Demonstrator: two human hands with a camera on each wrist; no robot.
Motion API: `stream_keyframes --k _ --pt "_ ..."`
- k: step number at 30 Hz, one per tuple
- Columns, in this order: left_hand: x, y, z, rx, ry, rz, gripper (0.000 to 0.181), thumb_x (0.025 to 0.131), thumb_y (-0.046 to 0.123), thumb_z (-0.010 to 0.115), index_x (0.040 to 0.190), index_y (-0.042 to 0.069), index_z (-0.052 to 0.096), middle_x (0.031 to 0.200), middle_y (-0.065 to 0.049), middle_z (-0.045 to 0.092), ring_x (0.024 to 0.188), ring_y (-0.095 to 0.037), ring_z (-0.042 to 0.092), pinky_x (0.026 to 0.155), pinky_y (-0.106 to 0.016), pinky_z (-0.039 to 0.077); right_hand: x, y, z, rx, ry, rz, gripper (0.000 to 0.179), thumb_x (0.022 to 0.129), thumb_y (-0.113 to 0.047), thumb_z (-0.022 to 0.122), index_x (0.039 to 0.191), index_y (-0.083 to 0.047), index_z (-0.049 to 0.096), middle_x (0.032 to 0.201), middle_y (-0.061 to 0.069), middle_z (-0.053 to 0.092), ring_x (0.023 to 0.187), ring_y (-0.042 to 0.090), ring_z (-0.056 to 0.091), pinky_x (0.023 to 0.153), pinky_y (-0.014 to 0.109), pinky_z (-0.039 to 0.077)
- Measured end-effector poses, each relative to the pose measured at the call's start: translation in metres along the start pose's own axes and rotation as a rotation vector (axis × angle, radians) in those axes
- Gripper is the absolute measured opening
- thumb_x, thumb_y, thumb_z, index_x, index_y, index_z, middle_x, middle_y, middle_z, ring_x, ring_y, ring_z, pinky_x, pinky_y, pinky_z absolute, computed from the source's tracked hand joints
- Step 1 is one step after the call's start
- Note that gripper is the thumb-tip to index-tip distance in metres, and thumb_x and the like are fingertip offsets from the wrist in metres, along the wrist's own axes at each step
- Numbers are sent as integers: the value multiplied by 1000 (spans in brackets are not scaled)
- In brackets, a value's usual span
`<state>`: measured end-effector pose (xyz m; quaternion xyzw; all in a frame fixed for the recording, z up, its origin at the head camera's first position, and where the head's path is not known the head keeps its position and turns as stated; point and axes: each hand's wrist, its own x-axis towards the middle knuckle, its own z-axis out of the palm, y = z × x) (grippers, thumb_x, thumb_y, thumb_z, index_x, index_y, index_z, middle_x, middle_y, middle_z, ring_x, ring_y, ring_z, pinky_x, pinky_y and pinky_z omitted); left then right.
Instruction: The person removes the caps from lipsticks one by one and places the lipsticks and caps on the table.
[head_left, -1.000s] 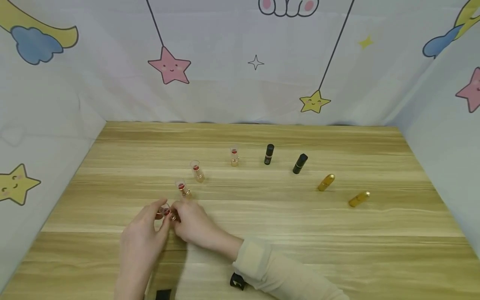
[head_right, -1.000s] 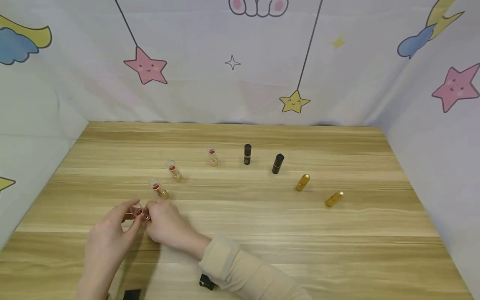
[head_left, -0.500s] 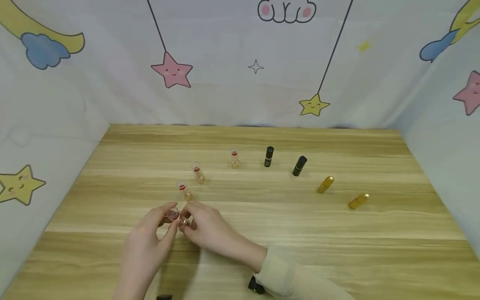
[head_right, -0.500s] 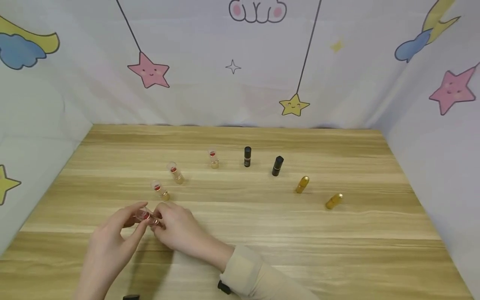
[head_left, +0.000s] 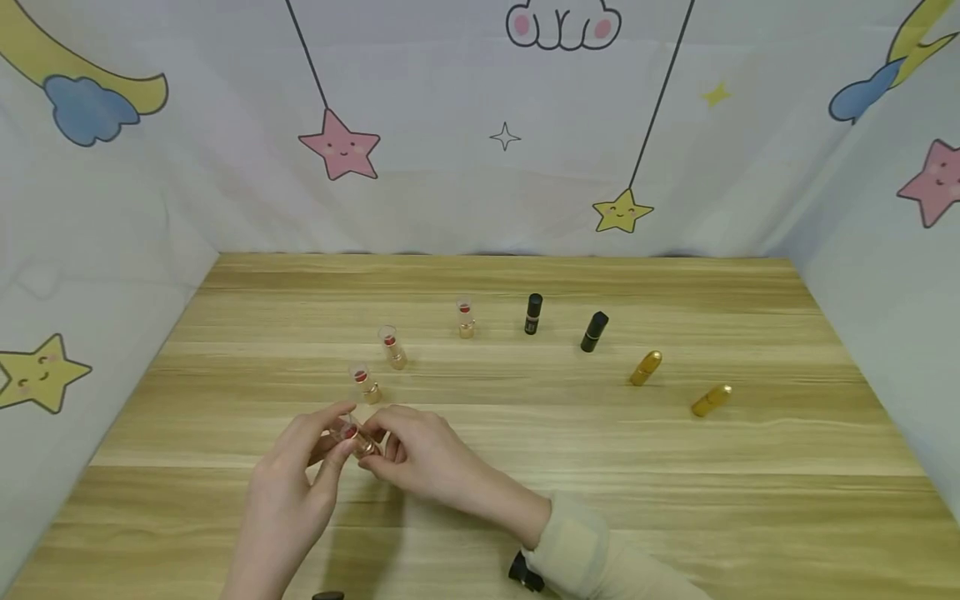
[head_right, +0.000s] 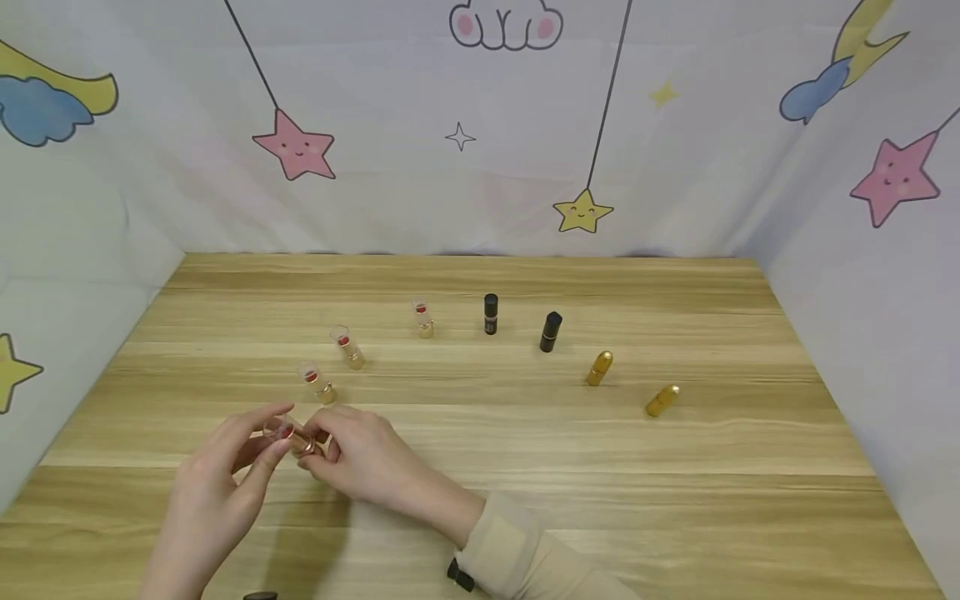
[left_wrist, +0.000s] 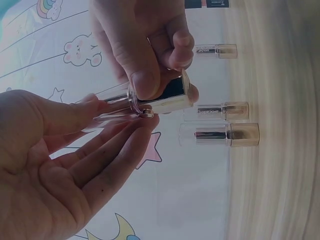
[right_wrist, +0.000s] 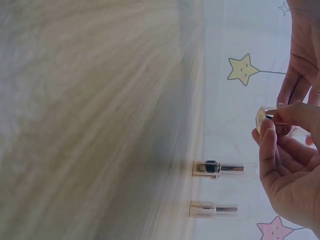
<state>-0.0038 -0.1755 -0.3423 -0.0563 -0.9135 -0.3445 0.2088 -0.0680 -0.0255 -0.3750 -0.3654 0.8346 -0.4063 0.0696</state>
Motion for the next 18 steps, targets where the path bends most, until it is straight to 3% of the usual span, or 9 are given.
stream_keyframes --k 14,18 --pt "-2 -5 1 4 -16 10 41 81 -5 70 119 10 63 94 1 62 84 -13 67 82 2 42 0 4 2 118 8 -29 19 85 -14 71 103 -8 66 83 3 65 66 -1 53 59 5 43" --pt "-2 -6 0 6 -28 19 38 80 -5 70 116 6 62 95 -2 63 84 -18 70 79 -6 49 0 5 2 144 0 -23 18 85 -13 72 102 -8 67 81 3 64 66 1 54 58 6 44"
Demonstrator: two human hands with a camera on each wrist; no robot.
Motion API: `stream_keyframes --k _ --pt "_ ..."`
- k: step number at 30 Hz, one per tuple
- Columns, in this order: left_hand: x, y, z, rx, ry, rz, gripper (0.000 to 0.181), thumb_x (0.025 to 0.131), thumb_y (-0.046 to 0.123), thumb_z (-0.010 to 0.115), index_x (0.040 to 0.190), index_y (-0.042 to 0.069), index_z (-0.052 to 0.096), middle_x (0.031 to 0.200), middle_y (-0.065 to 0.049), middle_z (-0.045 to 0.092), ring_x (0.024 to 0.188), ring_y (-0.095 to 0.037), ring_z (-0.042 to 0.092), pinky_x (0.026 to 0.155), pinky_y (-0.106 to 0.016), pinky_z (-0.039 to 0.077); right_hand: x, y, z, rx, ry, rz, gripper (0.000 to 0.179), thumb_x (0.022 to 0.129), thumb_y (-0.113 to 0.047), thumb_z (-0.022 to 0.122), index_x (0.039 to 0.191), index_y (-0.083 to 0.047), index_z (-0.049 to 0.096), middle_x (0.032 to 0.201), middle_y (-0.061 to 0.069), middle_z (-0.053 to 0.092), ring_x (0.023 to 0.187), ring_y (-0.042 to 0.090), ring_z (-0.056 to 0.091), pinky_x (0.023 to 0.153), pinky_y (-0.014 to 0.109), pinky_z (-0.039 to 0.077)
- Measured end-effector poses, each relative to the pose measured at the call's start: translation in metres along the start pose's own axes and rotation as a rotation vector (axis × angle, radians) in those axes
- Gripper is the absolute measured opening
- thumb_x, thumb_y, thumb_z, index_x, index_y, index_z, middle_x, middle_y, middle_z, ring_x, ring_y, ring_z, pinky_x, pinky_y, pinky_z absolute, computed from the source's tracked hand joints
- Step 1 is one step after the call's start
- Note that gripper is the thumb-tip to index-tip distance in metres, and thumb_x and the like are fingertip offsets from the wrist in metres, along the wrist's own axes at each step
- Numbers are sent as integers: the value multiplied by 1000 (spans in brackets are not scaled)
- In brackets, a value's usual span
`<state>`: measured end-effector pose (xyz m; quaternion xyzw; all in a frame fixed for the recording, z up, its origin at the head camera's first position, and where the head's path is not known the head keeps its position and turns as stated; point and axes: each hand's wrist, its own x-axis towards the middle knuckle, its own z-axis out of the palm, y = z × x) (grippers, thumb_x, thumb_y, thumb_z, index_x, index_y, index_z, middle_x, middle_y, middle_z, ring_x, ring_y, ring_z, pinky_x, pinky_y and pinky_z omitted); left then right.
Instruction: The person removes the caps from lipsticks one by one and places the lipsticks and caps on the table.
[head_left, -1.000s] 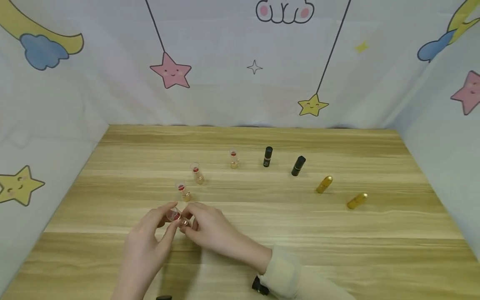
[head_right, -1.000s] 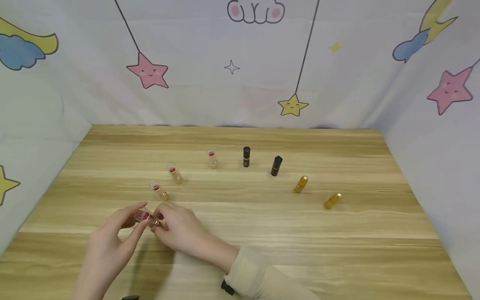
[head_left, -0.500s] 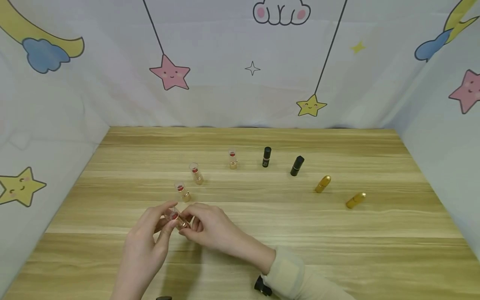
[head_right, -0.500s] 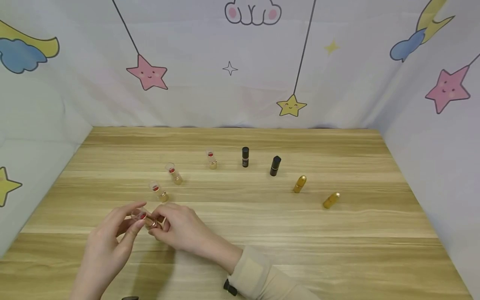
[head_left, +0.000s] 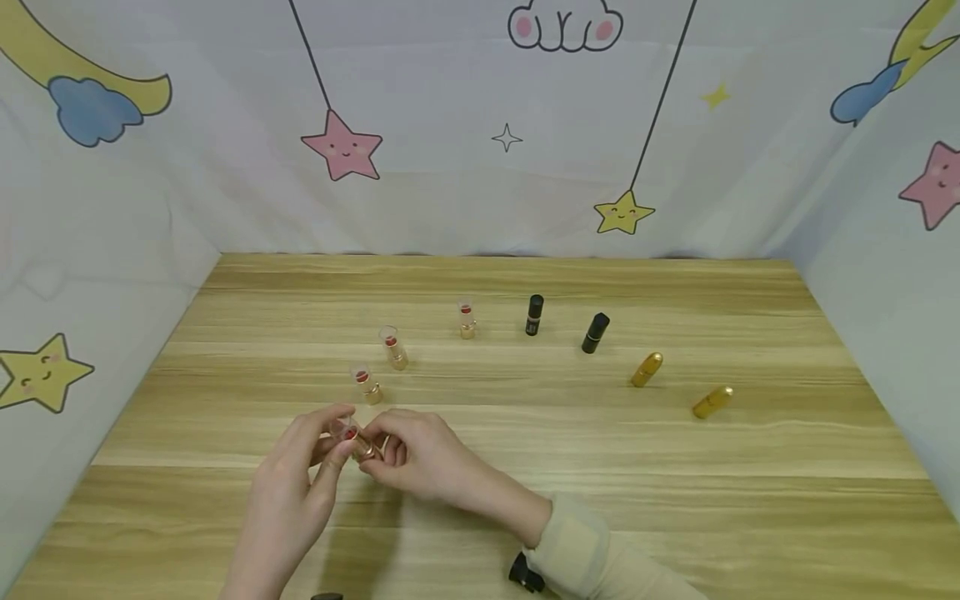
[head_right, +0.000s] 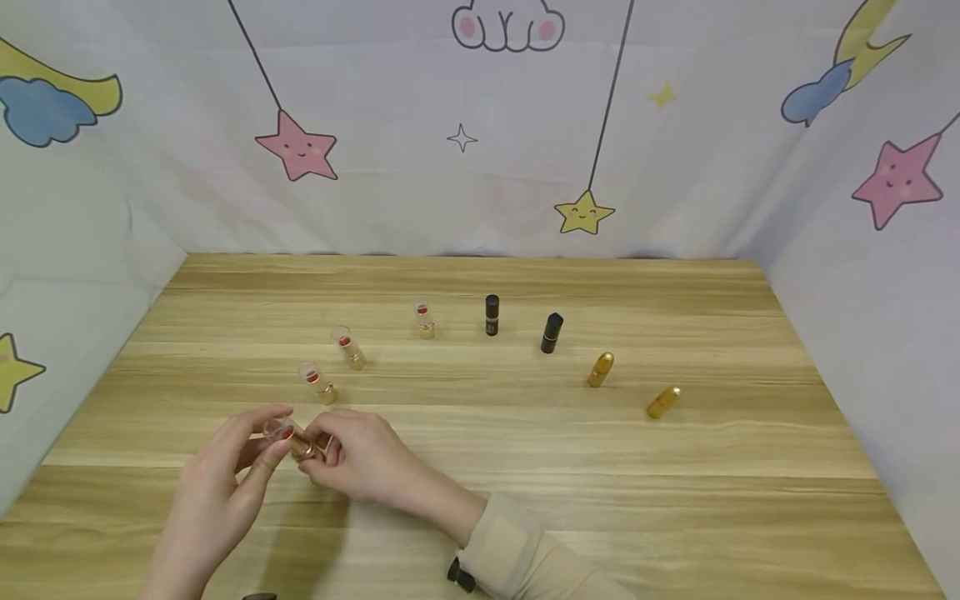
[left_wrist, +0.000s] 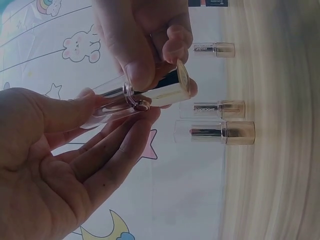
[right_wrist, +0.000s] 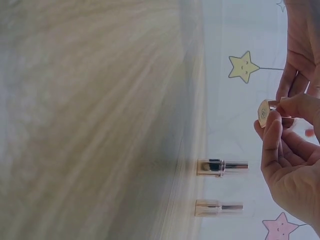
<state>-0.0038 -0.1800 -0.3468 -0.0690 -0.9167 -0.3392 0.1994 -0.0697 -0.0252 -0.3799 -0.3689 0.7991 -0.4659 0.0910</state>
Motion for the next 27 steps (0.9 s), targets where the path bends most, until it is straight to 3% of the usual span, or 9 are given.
stream_keyframes --k 3,6,13,22,27 --pt "1 0 -2 -23 -20 -16 36 82 -5 69 116 5 61 96 -4 63 85 -25 72 76 -8 51 0 2 0 10 -11 -8 16 85 -12 71 100 -8 67 80 3 64 64 -2 53 58 7 45" --pt "2 0 -3 -51 -32 -21 35 84 -4 67 117 5 61 99 -4 63 86 -27 72 78 -3 47 -1 2 -2 17 -9 -19 16 84 -11 72 99 -8 67 80 3 64 64 -6 50 58 7 45" --pt "4 2 -3 -70 -32 0 34 85 -4 66 117 5 60 100 -5 63 88 -27 72 82 3 41 0 2 -4 3 5 -36 16 84 -12 72 98 -8 66 80 3 63 66 -1 53 59 7 45" --pt "3 3 -5 -29 -14 1 33 85 -1 67 117 6 61 98 -1 64 87 -22 71 80 -6 48 -1 2 -1 -25 20 -20 17 84 -11 72 99 -8 65 82 2 63 68 1 53 60 6 44" --pt "3 3 -6 -30 -4 -4 34 84 -2 68 117 6 61 96 1 64 87 -14 69 81 1 41 -1 2 -1 -39 20 -17 19 83 -12 73 101 -8 65 84 2 63 69 1 53 61 6 44"
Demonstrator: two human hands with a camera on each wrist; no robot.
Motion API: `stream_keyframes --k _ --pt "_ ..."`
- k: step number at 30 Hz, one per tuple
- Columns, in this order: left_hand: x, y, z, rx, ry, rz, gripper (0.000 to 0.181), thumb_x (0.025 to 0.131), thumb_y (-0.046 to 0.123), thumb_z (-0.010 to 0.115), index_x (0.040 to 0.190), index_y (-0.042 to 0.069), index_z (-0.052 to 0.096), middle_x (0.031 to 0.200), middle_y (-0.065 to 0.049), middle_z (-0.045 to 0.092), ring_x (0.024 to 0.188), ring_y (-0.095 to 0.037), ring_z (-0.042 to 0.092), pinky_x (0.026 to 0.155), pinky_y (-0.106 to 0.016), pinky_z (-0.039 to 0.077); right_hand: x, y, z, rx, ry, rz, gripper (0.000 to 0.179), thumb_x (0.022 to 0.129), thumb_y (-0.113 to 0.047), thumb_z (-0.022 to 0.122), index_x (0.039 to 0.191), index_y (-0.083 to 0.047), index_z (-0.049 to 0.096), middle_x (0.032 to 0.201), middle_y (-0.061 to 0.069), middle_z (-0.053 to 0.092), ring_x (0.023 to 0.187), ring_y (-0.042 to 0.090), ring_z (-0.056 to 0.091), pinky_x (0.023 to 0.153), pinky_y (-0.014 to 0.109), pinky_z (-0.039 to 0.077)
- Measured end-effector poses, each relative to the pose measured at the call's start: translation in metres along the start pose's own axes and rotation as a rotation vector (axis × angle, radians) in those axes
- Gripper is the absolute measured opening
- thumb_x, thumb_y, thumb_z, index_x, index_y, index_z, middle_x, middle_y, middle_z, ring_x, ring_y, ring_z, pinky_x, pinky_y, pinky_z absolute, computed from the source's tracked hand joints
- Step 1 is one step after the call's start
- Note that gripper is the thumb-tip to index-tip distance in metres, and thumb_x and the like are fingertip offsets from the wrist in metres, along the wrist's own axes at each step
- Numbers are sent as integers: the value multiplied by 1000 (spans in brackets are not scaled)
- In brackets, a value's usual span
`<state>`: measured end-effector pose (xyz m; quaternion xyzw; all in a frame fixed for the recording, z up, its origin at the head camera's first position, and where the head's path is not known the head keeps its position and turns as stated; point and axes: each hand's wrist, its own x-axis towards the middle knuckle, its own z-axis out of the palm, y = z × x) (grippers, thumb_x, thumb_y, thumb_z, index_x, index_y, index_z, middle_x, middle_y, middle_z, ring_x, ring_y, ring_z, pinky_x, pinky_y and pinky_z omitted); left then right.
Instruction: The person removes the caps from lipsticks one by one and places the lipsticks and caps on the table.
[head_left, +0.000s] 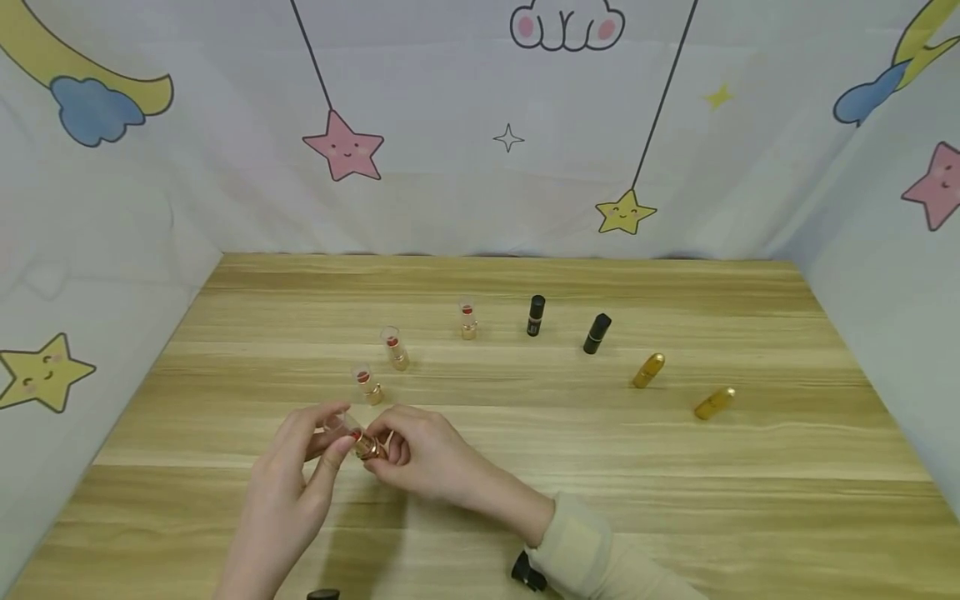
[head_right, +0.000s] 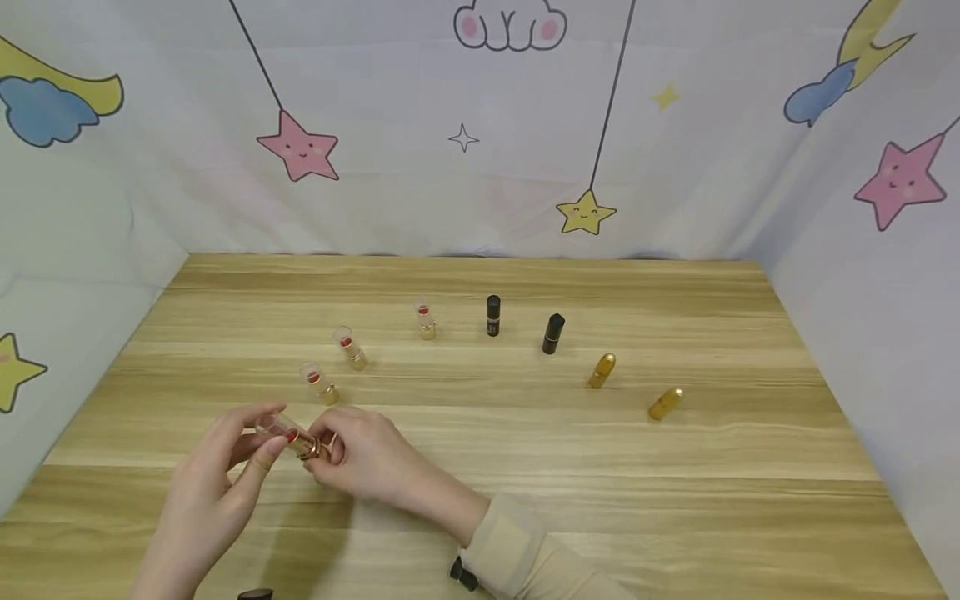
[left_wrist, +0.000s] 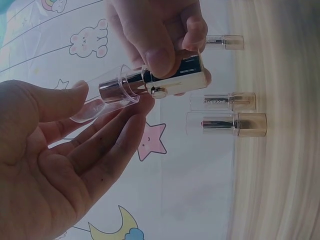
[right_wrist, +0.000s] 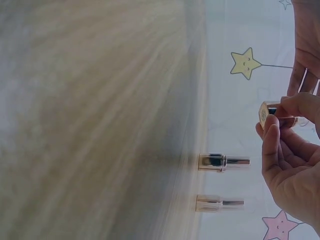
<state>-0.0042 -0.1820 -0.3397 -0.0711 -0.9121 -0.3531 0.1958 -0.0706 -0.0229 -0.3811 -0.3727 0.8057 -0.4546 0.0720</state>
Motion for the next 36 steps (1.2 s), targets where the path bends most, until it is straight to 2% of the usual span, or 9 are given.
stream_keyframes --k 8,15,21,26,30,33,36 --pt "1 -2 0 -28 22 3 33 86 -1 66 118 5 61 97 1 63 89 -6 67 83 1 41 1 2 0 -17 -18 19 18 84 -13 72 101 -9 65 84 0 63 69 -1 52 61 6 44" --pt "3 -1 -3 -33 47 23 37 84 -5 67 119 5 61 95 0 63 93 7 61 85 2 41 1 4 2 -47 -33 25 18 85 -15 72 100 -11 65 82 -3 63 67 -4 51 60 5 43" --pt "6 1 -7 -3 38 25 37 85 -2 67 121 8 61 96 0 63 91 -6 66 84 2 39 1 4 2 -15 -52 74 19 84 -14 73 101 -9 65 80 0 64 65 -6 49 59 7 44" --pt "6 1 -11 2 15 -24 36 88 1 65 123 10 60 102 -1 64 91 -12 68 83 3 38 1 4 3 -12 -59 93 18 84 -14 72 100 -10 65 79 -1 63 65 -6 49 58 8 44" --pt "5 -1 -13 9 27 -70 35 89 2 64 124 8 59 102 -4 63 92 -22 69 82 3 38 2 4 2 -31 -69 110 18 84 -15 73 100 -10 66 79 -2 63 66 -5 50 59 7 44" --pt "5 -4 -14 41 39 -109 33 90 4 63 122 6 59 100 -7 63 90 -30 69 74 -6 45 4 4 2 -68 -81 114 20 83 -16 74 100 -10 66 81 -3 63 66 -5 51 60 6 44" --pt "5 -9 -13 88 43 -140 31 90 6 64 120 6 60 98 -9 63 87 -30 69 68 -22 53 7 3 2 -106 -92 105 21 83 -18 74 100 -11 66 81 -4 63 67 -4 53 60 6 43"
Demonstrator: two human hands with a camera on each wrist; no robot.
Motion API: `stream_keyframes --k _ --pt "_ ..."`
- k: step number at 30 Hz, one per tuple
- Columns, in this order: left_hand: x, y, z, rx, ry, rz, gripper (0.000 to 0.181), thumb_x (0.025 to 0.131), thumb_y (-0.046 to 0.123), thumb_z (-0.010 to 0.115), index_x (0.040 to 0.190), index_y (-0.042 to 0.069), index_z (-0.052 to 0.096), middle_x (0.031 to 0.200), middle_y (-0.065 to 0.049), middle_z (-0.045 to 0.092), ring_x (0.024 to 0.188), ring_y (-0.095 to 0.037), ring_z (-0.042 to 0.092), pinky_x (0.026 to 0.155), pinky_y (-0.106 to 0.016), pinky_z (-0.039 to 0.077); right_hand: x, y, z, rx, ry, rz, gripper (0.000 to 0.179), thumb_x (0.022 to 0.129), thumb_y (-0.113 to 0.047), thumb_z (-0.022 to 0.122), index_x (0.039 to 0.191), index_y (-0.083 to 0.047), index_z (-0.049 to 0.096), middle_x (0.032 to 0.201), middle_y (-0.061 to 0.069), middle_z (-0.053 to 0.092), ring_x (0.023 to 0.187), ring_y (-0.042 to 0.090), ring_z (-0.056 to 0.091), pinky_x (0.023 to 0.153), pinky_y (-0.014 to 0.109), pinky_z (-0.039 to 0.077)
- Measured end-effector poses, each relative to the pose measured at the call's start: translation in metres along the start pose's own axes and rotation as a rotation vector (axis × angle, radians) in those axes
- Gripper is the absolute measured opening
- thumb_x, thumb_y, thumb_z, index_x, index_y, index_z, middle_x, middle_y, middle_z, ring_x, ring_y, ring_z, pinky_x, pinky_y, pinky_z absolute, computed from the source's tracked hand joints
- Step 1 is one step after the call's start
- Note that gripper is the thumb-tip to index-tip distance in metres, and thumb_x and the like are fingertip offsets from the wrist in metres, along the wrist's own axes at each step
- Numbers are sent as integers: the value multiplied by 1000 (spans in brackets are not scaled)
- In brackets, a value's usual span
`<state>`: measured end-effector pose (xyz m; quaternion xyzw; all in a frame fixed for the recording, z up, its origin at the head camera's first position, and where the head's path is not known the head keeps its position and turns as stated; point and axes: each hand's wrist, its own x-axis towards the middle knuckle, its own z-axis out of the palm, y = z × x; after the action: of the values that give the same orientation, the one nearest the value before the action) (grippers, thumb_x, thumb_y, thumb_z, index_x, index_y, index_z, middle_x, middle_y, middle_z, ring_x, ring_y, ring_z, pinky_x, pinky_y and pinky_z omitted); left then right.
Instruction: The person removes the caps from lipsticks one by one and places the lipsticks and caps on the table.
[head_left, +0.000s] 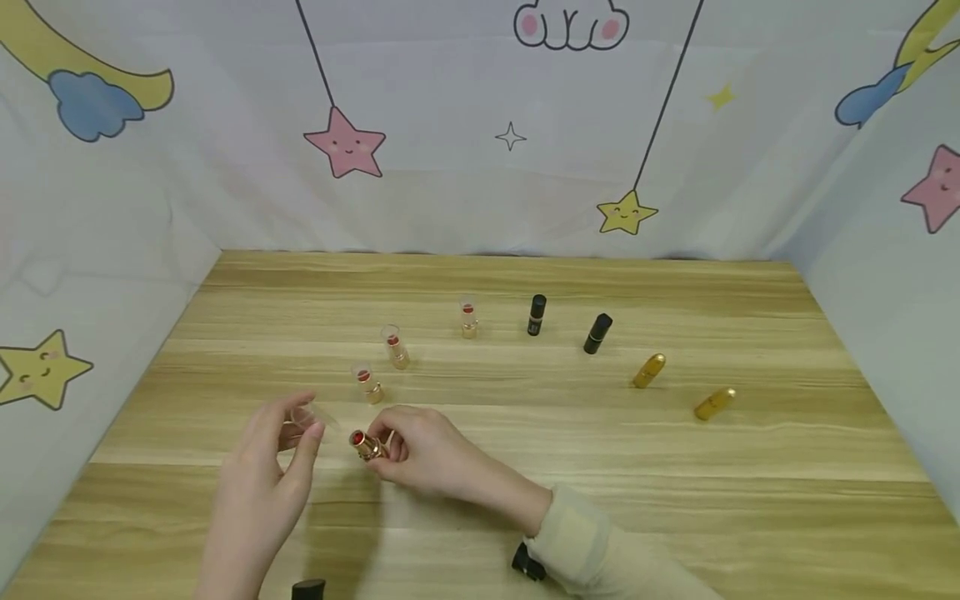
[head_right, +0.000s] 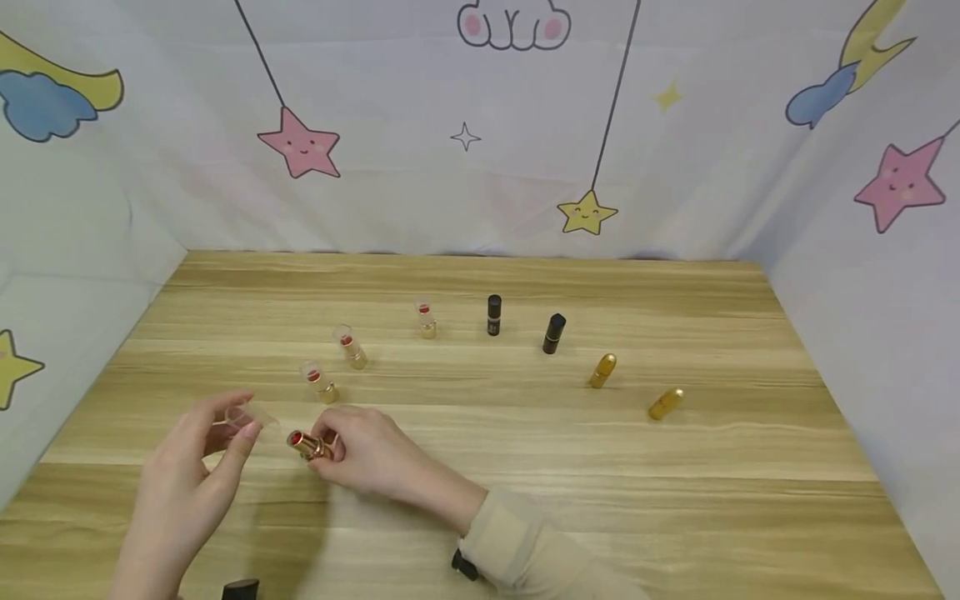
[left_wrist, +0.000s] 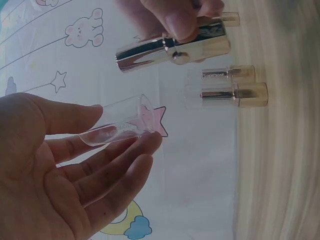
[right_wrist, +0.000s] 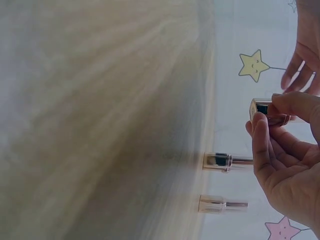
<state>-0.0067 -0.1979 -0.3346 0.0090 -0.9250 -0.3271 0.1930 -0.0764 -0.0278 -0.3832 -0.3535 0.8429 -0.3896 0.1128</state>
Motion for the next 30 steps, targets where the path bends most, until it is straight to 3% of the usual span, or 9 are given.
stream_keyframes --k 2,6,18,30 --pt "0 -5 2 22 1 -5 30 89 6 65 119 4 60 97 -10 64 85 -30 69 67 -35 56 2 0 0 -21 -6 -5 21 83 -19 74 100 -12 65 81 -6 62 68 -4 54 60 6 43" --pt "1 -14 7 47 -16 -17 28 89 6 65 117 2 60 95 -11 64 83 -30 69 74 -46 55 7 0 1 -41 -24 -2 19 84 -21 74 100 -14 65 81 -8 62 68 -5 54 60 6 43" --pt "3 -33 17 113 -100 -39 27 86 8 67 112 3 61 91 -10 66 84 -29 68 74 -50 54 20 1 7 -72 -47 26 20 84 -21 73 100 -13 65 82 -7 63 69 -7 53 60 6 42" --pt "5 -40 26 153 -209 -52 30 85 11 69 113 3 61 95 -15 68 87 -32 67 73 -53 52 30 6 7 -121 -47 30 19 82 -19 74 96 -12 64 82 -6 62 68 -3 54 58 6 41"
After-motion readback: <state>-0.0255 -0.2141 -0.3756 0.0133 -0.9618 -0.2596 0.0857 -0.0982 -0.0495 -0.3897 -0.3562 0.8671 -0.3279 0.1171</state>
